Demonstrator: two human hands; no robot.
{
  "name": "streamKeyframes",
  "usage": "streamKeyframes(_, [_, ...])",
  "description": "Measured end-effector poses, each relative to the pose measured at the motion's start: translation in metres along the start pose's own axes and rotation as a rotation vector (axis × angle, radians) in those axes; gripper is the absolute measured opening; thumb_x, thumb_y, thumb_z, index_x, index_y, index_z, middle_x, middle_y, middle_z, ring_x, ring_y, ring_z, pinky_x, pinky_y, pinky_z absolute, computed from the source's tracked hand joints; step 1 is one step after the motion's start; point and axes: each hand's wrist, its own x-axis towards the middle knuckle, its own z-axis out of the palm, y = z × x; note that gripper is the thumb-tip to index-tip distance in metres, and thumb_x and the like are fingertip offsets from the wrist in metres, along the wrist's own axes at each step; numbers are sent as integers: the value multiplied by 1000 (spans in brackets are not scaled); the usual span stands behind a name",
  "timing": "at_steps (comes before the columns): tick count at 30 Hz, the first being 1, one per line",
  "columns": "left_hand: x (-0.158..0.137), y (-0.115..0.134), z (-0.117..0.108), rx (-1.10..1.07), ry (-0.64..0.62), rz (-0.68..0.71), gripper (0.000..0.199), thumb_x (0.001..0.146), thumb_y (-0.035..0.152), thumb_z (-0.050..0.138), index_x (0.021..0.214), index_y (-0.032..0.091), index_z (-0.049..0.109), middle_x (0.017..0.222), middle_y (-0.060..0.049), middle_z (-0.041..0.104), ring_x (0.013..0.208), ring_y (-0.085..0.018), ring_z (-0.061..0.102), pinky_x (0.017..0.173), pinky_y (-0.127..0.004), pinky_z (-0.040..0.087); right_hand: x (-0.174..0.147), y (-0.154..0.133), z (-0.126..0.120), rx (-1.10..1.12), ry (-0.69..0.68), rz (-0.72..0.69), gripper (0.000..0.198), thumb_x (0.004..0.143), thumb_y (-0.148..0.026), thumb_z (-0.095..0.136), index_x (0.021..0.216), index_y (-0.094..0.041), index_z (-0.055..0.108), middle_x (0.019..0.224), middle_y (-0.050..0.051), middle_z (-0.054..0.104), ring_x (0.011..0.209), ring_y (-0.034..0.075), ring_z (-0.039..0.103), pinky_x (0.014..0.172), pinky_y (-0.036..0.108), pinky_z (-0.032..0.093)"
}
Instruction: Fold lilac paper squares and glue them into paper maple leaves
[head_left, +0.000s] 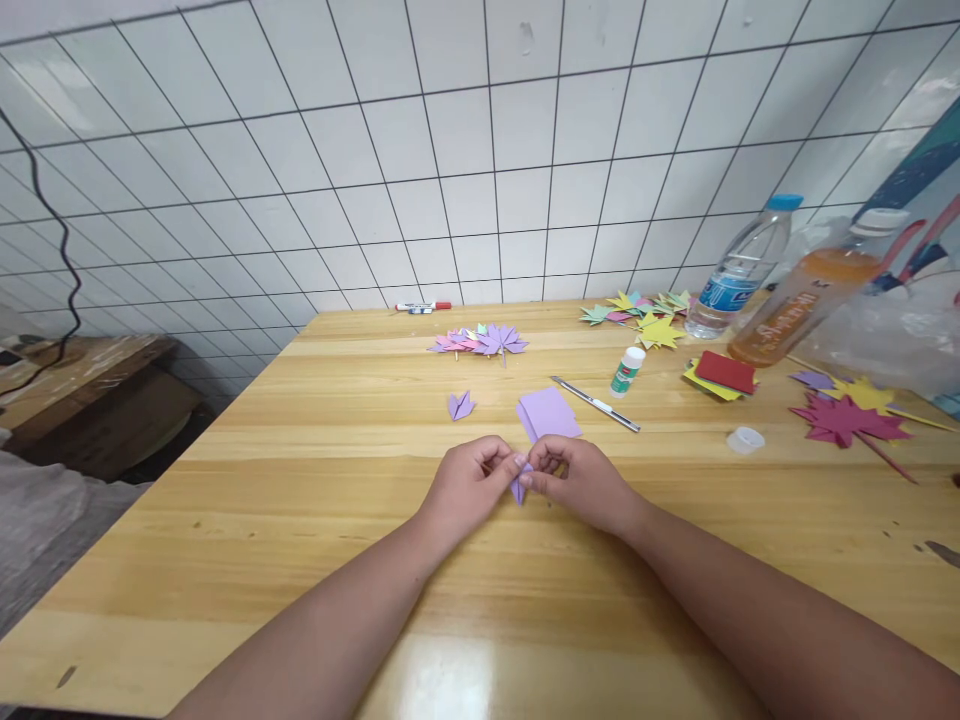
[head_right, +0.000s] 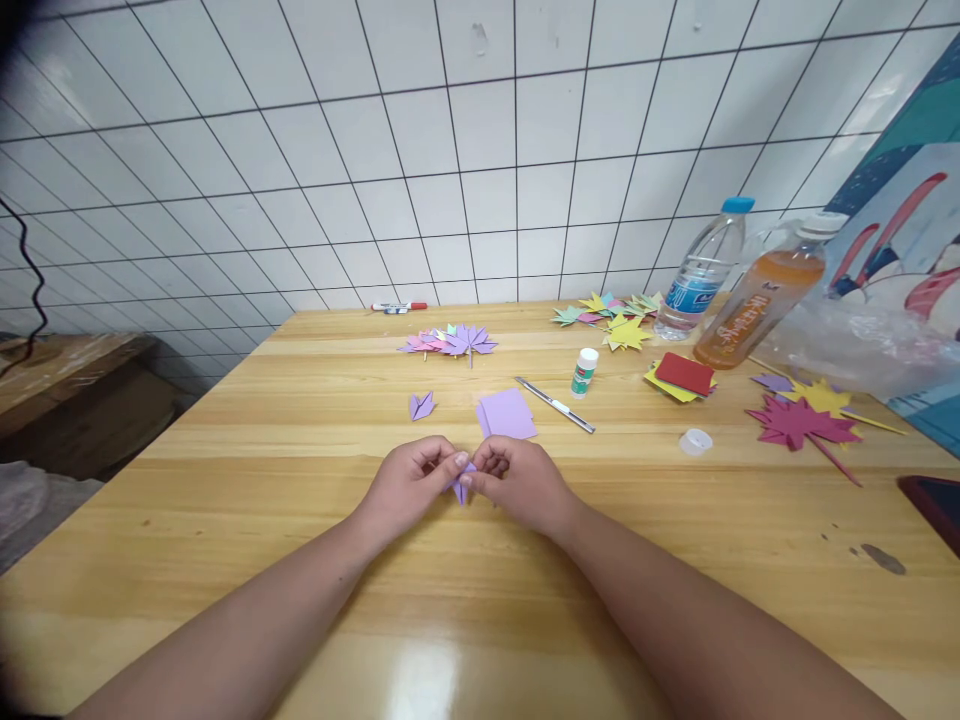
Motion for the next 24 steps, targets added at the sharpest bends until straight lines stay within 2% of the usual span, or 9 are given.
streamKeyframes(8, [2, 2, -3, -78, -175, 0, 32, 82, 42, 47, 65, 16, 52, 59, 3, 51, 56, -10, 44, 54, -21, 34, 3, 2, -13, 216, -188, 54, 29, 73, -43, 62, 71, -14, 61, 68, 1, 62, 65, 12, 55, 67, 25, 43])
streamKeyframes(12, [1, 4, -5, -88, -226, 14, 28, 83, 38, 47, 70, 15, 57, 64, 1, 55, 60, -11, 48, 58, -21, 36, 3, 4, -14, 246, -201, 62, 29, 73, -43, 63, 73, -14, 61, 71, 2, 62, 67, 12, 54, 67, 25, 43])
streamKeyframes(15, [2, 3, -5, -96, -192, 3, 27, 83, 38, 48, 71, 15, 57, 63, 1, 55, 60, -11, 48, 57, -21, 36, 3, 4, -15, 232, -186, 52, 30, 77, -44, 58, 79, -14, 62, 69, 1, 60, 63, 10, 51, 63, 24, 42])
streamKeyframes(19, [4, -1, -6, -93, -47, -22, 28, 83, 39, 48, 70, 15, 56, 61, 2, 55, 59, -11, 48, 58, -21, 37, 2, 1, -15, 232, -108, 88, 34, 77, -46, 56, 95, -16, 58, 74, 2, 60, 60, 10, 51, 55, 22, 41])
streamKeyframes(21, [5, -2, -6, -81, 2, -12, 28, 83, 38, 48, 71, 15, 57, 63, 1, 56, 61, -12, 49, 59, -21, 38, 2, -1, -13, 195, -88, 82, 31, 76, -45, 58, 89, -16, 58, 76, 2, 60, 62, 10, 51, 56, 22, 42])
streamKeyframes(24, [3, -2, -5, -50, 4, 9, 27, 82, 38, 48, 71, 15, 58, 65, 1, 57, 61, -12, 50, 59, -21, 38, 3, 1, -9, 109, -30, 41, 25, 72, -39, 64, 80, -16, 58, 74, 1, 60, 65, 11, 52, 60, 22, 42])
